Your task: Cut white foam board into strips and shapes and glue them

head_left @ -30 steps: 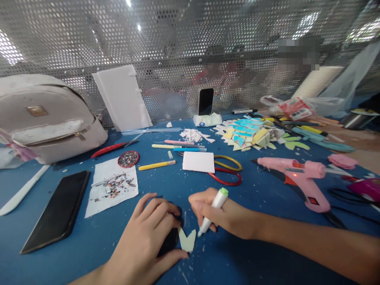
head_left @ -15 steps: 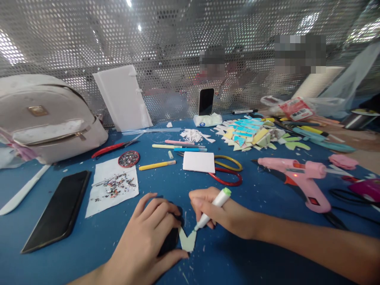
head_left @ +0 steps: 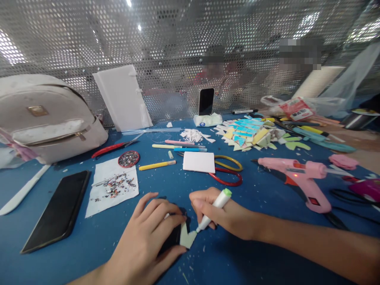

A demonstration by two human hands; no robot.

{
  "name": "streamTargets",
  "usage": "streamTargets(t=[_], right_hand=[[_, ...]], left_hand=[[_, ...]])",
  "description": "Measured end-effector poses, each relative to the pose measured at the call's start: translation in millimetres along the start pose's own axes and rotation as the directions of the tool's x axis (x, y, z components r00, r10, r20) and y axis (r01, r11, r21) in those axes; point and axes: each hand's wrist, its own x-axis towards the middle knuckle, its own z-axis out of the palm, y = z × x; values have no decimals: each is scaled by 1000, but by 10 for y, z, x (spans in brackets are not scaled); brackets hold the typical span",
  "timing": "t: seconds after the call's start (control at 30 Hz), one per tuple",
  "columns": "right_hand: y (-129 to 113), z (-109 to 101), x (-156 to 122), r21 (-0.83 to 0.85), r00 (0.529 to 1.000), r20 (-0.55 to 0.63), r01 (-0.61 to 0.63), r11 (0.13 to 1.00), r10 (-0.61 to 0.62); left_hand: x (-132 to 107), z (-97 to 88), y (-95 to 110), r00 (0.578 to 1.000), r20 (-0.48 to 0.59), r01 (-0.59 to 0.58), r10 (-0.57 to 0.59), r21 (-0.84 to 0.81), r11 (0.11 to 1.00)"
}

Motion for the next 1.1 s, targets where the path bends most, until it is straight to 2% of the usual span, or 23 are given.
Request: streamTargets(t=[0.67, 1.1], right_hand=[[56, -4, -4, 90, 999, 31, 14, 996, -17], [33, -5, 2, 61, 1000, 5, -10, 998, 10]], left_hand=[[-4, 17, -28, 999, 34, 2, -3, 43, 999], [3, 19, -30, 999, 34, -3, 2, 40, 999]])
